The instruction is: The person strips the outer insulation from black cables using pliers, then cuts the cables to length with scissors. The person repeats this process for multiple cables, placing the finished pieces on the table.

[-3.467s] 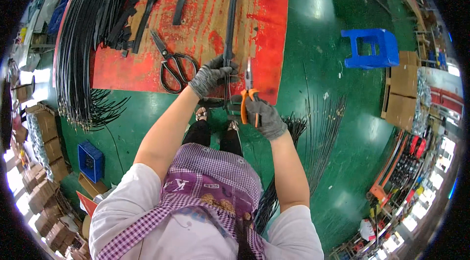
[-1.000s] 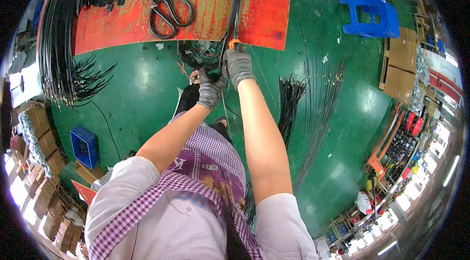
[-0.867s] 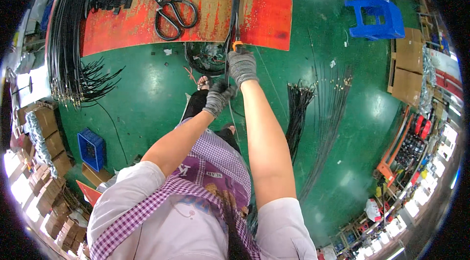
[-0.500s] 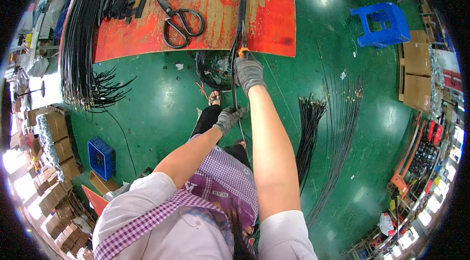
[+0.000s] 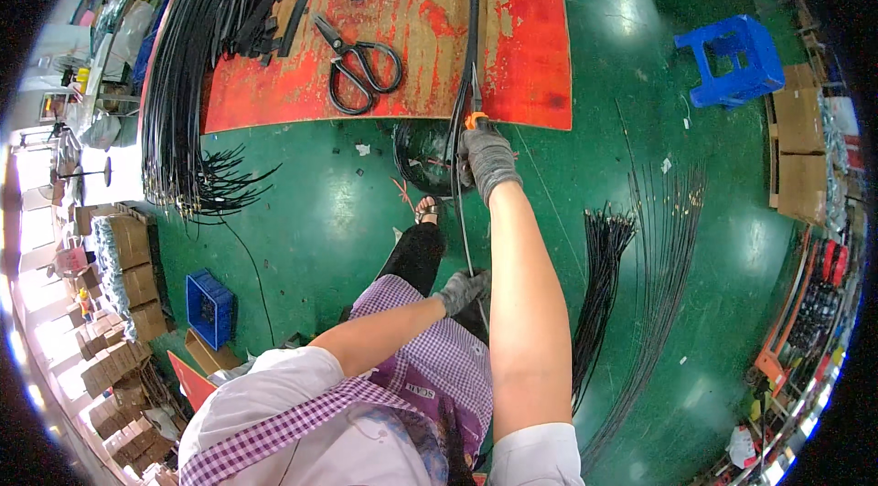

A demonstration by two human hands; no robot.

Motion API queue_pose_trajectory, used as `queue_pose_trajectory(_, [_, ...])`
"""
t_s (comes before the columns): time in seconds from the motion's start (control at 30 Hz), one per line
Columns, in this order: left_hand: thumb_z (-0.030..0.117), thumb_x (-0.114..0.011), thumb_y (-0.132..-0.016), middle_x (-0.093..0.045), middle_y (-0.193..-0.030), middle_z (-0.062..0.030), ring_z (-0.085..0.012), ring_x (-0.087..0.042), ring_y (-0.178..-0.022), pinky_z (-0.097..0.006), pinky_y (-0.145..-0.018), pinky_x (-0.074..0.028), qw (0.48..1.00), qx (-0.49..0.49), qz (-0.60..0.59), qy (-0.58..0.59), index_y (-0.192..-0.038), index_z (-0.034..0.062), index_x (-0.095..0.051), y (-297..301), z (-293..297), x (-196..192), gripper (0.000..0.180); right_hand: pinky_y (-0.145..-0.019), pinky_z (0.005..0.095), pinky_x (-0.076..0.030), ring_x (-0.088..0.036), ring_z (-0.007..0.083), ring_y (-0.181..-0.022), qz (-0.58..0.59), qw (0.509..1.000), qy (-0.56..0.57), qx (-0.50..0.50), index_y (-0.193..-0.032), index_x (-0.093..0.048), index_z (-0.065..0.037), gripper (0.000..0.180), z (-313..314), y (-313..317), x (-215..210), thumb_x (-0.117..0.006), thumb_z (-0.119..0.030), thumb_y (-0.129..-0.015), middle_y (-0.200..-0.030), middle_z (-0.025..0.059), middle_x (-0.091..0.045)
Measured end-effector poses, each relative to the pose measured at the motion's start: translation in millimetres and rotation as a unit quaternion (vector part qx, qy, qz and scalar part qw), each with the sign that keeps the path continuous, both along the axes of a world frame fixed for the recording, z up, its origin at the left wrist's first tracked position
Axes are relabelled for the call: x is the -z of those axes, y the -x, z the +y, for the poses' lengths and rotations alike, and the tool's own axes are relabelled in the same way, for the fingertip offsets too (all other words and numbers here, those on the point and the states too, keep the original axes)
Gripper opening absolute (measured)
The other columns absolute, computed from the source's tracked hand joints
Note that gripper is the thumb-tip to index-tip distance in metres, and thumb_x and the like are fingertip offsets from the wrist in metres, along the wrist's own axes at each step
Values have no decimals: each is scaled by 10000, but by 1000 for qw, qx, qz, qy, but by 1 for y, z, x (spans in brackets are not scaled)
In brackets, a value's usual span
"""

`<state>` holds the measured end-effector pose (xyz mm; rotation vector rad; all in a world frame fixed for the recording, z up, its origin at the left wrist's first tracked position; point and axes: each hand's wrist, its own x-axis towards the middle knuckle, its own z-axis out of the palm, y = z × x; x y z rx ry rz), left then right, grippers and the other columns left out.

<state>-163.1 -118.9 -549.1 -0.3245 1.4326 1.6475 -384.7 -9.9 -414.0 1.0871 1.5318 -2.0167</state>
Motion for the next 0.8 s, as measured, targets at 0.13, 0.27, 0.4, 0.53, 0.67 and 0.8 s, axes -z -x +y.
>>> queue_pose_trajectory(0.13, [331,-630,-694,-527,-637,-23,-112,-454,-523,-266,-491,-381,983,-92,-159,-4,-773,17,-543,-19,-17,0,335,-302,320,-340,-417,184,-316,6,998,-55,-25,-587,-462,-58,150,2,-1,4,-475,-186,-664,-444,57,-428])
queue_pose_trajectory(0.27, [321,-626,-700,-529,-645,-23,-108,-450,-526,-251,-499,-387,982,-80,-168,33,-800,14,-540,-23,-19,0,334,-303,308,-342,-413,166,-313,0,997,-81,-19,-577,-462,-61,154,-2,-3,-1,-488,-184,-666,-443,48,-426])
queue_pose_trajectory(0.4, [305,-625,-702,-521,-622,-35,-106,-449,-505,-247,-465,-379,975,-123,-180,47,-810,20,-540,-28,-24,32,317,-297,299,-333,-409,158,-311,13,999,-50,-13,-587,-468,-69,147,-3,-5,-7,-495,-188,-670,-444,47,-431])
queue_pose_trajectory(0.53, [292,-624,-703,-507,-599,-32,-113,-459,-490,-246,-429,-367,976,-110,-160,99,-794,31,-536,24,-11,-37,290,-297,301,-330,-409,166,-310,14,999,-41,-2,-596,-474,-72,141,10,-7,6,-486,-189,-672,-444,50,-434])
queue_pose_trajectory(0.67, [235,-616,-710,-517,-609,-36,-130,-487,-506,-268,-445,-388,958,-167,-203,-118,-806,29,-527,-4,-21,14,244,-354,303,-372,-454,179,-380,31,997,-52,-50,-607,-501,-67,182,3,-1,0,-475,-227,-689,-481,76,-456])
queue_pose_trajectory(0.8, [157,-608,-697,-536,-653,-36,-134,-494,-523,-271,-469,-404,974,-90,-112,-174,-826,31,-541,-32,-22,26,193,-372,258,-306,-401,131,-418,82,996,-40,-8,-673,-489,-115,201,-3,-6,4,-521,-302,-741,-524,4,-429])
